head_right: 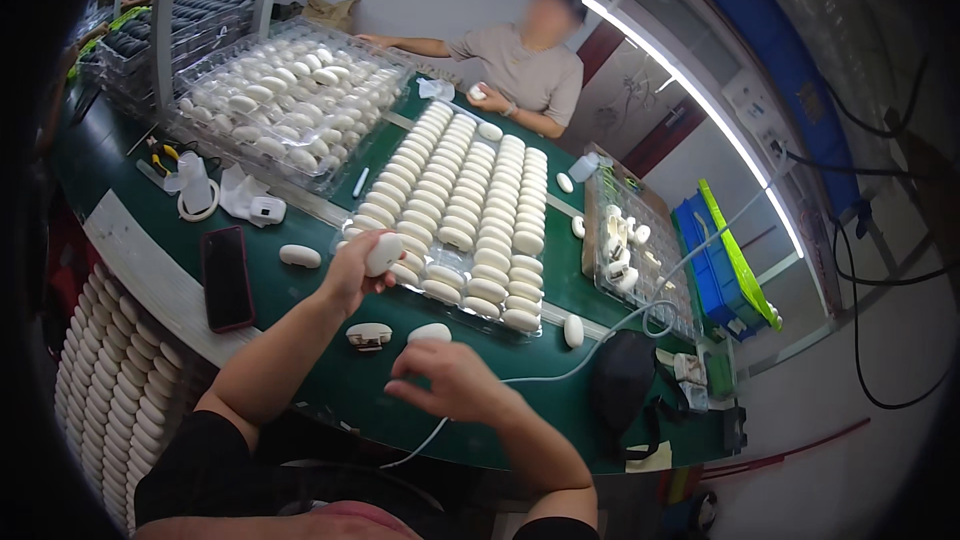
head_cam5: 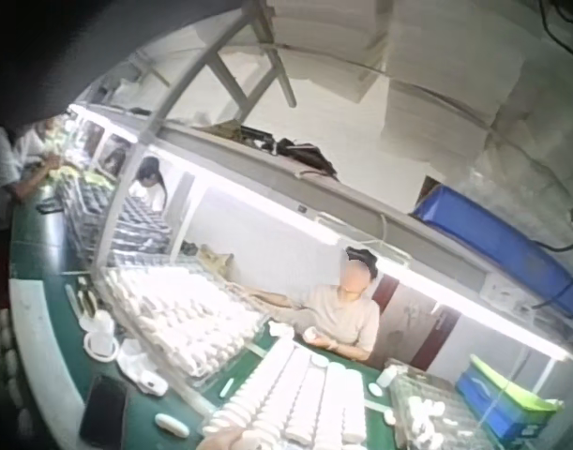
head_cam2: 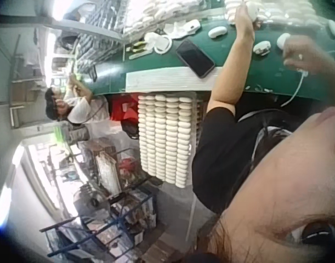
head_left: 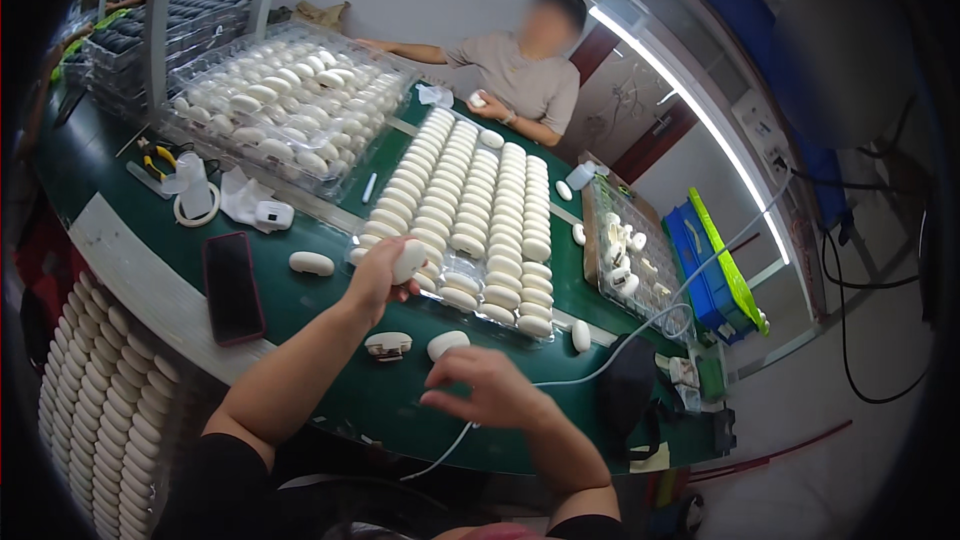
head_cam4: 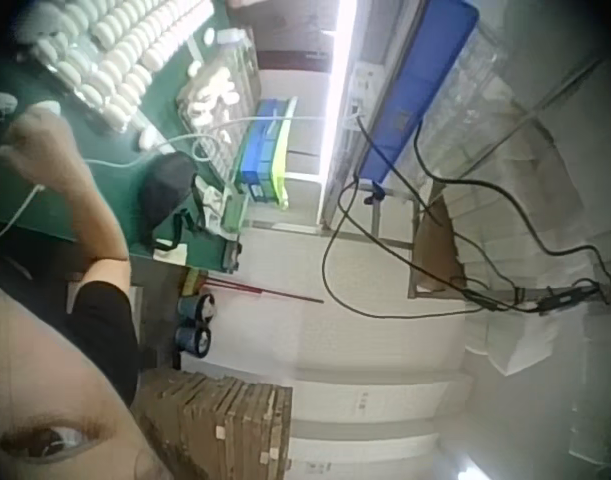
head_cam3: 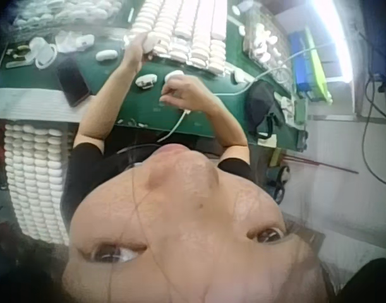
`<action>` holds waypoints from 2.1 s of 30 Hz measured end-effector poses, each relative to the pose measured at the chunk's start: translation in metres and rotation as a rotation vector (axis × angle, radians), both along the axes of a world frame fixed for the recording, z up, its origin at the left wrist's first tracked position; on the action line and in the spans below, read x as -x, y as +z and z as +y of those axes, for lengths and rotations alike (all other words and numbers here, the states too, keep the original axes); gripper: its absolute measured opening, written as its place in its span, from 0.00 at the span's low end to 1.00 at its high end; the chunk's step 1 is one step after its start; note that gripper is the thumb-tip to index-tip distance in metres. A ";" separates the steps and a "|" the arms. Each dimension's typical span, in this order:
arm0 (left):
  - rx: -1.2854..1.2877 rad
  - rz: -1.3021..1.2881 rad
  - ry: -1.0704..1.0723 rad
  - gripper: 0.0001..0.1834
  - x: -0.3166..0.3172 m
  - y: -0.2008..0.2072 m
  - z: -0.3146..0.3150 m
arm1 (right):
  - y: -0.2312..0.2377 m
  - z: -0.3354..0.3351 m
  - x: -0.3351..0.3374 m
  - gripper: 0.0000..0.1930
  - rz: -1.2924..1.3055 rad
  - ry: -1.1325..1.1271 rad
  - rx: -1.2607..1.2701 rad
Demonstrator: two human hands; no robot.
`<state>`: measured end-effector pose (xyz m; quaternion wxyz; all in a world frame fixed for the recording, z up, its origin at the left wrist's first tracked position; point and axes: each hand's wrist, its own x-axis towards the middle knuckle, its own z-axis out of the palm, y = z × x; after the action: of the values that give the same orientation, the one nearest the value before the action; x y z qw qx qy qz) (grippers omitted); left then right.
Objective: Inspecting and assembling internal components into plastic earbud cases at a factory workbench.
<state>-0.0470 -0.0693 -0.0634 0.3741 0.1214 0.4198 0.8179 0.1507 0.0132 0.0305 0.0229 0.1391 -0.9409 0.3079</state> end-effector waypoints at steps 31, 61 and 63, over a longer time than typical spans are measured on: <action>-0.044 -0.053 -0.064 0.17 -0.004 0.011 0.001 | 0.239 0.031 0.274 0.17 0.787 -0.471 -0.841; 0.014 0.054 -0.249 0.25 0.020 -0.013 0.011 | 0.110 0.202 -0.450 0.10 0.361 -1.530 -0.017; 0.072 0.029 -0.179 0.25 0.024 -0.012 0.003 | 0.114 0.199 -0.445 0.09 0.348 -1.558 0.079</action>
<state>-0.0711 -0.0662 -0.0749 0.4437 0.1567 0.4420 0.7637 0.5953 0.2124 0.1443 0.3830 -0.5131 -0.7387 0.2105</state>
